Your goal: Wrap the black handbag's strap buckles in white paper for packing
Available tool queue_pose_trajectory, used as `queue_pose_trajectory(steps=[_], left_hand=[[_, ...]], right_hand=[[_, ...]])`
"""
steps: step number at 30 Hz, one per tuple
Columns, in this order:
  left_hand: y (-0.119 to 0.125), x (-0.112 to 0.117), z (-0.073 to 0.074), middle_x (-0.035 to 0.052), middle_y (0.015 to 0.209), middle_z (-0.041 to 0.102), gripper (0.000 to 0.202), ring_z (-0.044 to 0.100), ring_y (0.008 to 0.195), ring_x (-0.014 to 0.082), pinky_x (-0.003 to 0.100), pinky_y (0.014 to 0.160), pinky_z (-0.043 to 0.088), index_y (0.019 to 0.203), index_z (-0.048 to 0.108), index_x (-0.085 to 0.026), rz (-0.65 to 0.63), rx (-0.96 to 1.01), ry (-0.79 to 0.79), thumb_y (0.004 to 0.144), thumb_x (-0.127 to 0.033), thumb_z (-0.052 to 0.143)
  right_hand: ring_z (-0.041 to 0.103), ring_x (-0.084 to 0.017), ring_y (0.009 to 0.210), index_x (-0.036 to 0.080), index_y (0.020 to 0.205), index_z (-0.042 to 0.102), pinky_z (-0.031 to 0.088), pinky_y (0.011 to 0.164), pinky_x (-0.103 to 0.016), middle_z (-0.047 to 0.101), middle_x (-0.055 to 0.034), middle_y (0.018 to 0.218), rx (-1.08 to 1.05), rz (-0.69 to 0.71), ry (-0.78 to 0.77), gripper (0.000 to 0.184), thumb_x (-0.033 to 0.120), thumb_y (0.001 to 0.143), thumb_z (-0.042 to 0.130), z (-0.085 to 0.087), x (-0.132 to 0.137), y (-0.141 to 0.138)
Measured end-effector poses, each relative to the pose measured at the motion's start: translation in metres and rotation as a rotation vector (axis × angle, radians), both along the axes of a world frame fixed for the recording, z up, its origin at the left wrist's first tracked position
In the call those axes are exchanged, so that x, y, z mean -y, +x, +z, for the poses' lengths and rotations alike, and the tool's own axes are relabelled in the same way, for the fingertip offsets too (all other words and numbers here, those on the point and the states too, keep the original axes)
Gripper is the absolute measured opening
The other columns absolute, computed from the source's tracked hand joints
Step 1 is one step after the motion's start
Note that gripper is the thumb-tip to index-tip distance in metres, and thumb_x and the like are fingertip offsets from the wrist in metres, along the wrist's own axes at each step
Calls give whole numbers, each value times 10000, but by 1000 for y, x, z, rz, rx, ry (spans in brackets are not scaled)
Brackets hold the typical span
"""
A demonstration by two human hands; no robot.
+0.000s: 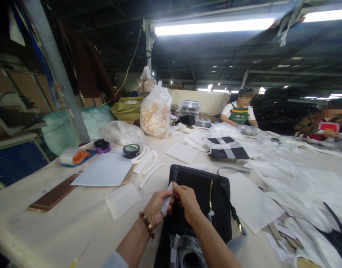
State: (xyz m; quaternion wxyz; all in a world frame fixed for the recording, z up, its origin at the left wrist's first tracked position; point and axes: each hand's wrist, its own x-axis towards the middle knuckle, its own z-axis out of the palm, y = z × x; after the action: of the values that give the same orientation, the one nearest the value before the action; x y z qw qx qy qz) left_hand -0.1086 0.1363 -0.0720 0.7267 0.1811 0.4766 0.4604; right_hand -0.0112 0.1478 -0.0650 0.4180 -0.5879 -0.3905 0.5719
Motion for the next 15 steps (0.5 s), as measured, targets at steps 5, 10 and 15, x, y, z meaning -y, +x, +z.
queue_pose_trajectory(steps=[5, 10, 15], left_hand=[[5, 1, -4, -19, 402, 464, 78, 359, 298, 51, 158, 317, 235, 631, 545, -94, 63, -68, 61, 676, -148, 510], [4, 0, -14, -15, 403, 484, 61, 389, 306, 67, 176, 322, 250, 610, 532, -107, 46, -99, 129, 645, -155, 521], [2, 1, -18, -26, 421, 501, 57, 403, 321, 68, 180, 337, 262, 614, 532, -124, -11, -92, 208, 614, -170, 567]], right_hand=[[428, -47, 436, 124, 640, 517, 373, 431, -184, 471, 70, 546, 41, -40, 3, 251, 281, 834, 541, 2, -6, -10], [439, -46, 441, 125, 647, 510, 382, 428, -178, 473, 72, 551, 51, -23, -24, 236, 264, 835, 542, 0, -4, -7], [477, -59, 464, 123, 706, 551, 398, 452, -192, 510, 62, 562, 65, 23, -32, 205, 283, 833, 543, 0, 4, -3]])
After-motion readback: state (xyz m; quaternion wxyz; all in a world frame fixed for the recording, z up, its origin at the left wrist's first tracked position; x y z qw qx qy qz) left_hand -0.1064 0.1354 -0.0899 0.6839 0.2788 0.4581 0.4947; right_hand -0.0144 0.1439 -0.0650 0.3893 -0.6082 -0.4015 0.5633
